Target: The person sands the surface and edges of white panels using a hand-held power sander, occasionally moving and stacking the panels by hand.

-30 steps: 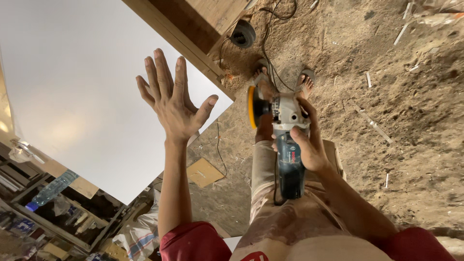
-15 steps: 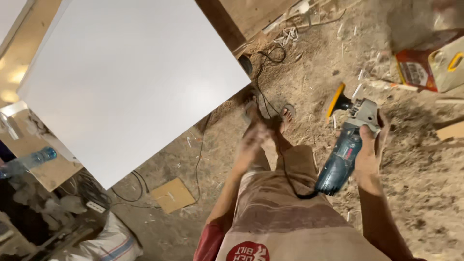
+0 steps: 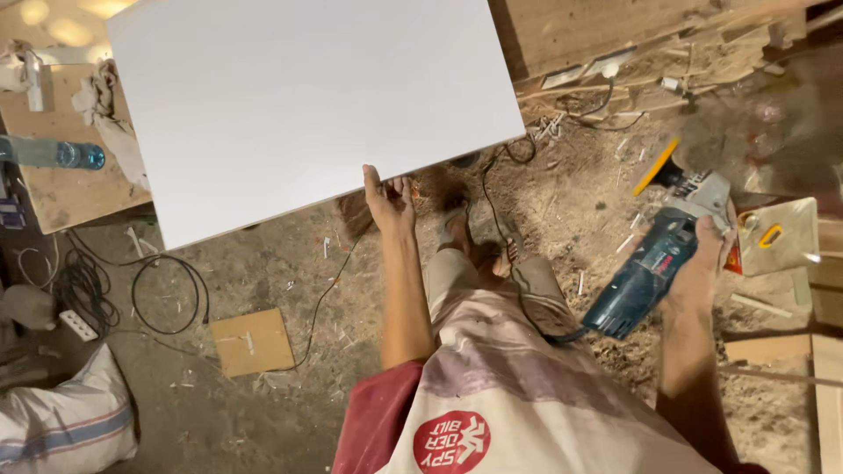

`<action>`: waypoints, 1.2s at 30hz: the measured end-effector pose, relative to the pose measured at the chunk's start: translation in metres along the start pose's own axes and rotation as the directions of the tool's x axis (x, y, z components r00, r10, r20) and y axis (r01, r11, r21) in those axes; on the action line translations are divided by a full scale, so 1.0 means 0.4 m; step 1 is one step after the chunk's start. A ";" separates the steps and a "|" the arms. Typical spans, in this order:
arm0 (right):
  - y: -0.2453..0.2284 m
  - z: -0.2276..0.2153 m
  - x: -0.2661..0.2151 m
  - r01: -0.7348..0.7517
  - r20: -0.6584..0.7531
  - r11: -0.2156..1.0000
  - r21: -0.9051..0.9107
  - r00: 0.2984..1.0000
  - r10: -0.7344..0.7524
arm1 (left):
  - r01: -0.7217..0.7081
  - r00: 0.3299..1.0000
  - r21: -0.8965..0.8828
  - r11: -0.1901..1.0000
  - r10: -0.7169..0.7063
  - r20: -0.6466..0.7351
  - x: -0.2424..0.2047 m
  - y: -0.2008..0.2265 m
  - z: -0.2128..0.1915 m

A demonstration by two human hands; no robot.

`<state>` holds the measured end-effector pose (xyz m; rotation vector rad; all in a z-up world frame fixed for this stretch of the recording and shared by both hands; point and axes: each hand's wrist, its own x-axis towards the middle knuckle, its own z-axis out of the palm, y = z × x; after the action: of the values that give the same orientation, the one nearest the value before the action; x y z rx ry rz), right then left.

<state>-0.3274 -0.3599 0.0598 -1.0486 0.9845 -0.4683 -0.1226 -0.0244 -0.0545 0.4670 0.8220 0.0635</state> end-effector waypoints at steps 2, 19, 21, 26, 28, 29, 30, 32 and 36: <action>0.026 -0.041 0.039 -0.100 0.011 0.995 0.027 0.995 0.100 | -0.102 0.993 0.090 0.991 0.097 0.059 -0.040 0.041 0.054; -0.012 -0.098 -0.012 -0.003 -0.041 0.954 -0.299 0.999 -0.010 | -0.273 0.937 -0.039 0.961 0.274 0.217 -0.252 0.377 0.022; 0.027 -0.118 -0.002 0.205 0.076 0.977 -0.067 0.977 -0.200 | -0.307 0.914 0.009 0.952 0.293 0.279 -0.272 0.425 0.017; 0.034 -0.090 -0.056 0.150 0.034 0.988 0.023 0.988 -0.150 | -0.231 0.923 0.071 0.970 0.196 0.330 -0.257 0.493 0.021; 0.028 -0.054 -0.097 0.092 0.027 0.996 -0.006 0.995 -0.091 | -0.192 0.935 0.112 0.975 0.147 0.321 -0.215 0.523 0.041; 0.020 -0.031 -0.126 0.118 0.056 0.991 -0.070 0.992 -0.114 | -0.146 0.941 0.165 0.975 0.086 0.327 -0.189 0.539 0.054; 0.019 -0.005 -0.158 0.147 0.086 0.981 -0.129 0.987 -0.136 | -0.103 0.942 0.220 0.970 0.024 0.334 -0.160 0.560 0.067; 0.090 -0.036 -0.161 0.123 -0.064 0.986 -0.113 0.989 -0.131 | -0.052 0.935 0.250 0.967 -0.041 0.352 -0.101 0.597 0.075; 0.153 0.016 -0.260 0.062 -0.242 0.997 0.050 0.969 -0.048 | -0.021 0.956 0.357 0.934 -0.086 0.281 0.030 0.671 0.108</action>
<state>-0.3819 -0.2524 0.0533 -0.9852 1.1512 -0.6775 -0.0502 0.2027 0.0764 0.7865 0.5472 -0.1872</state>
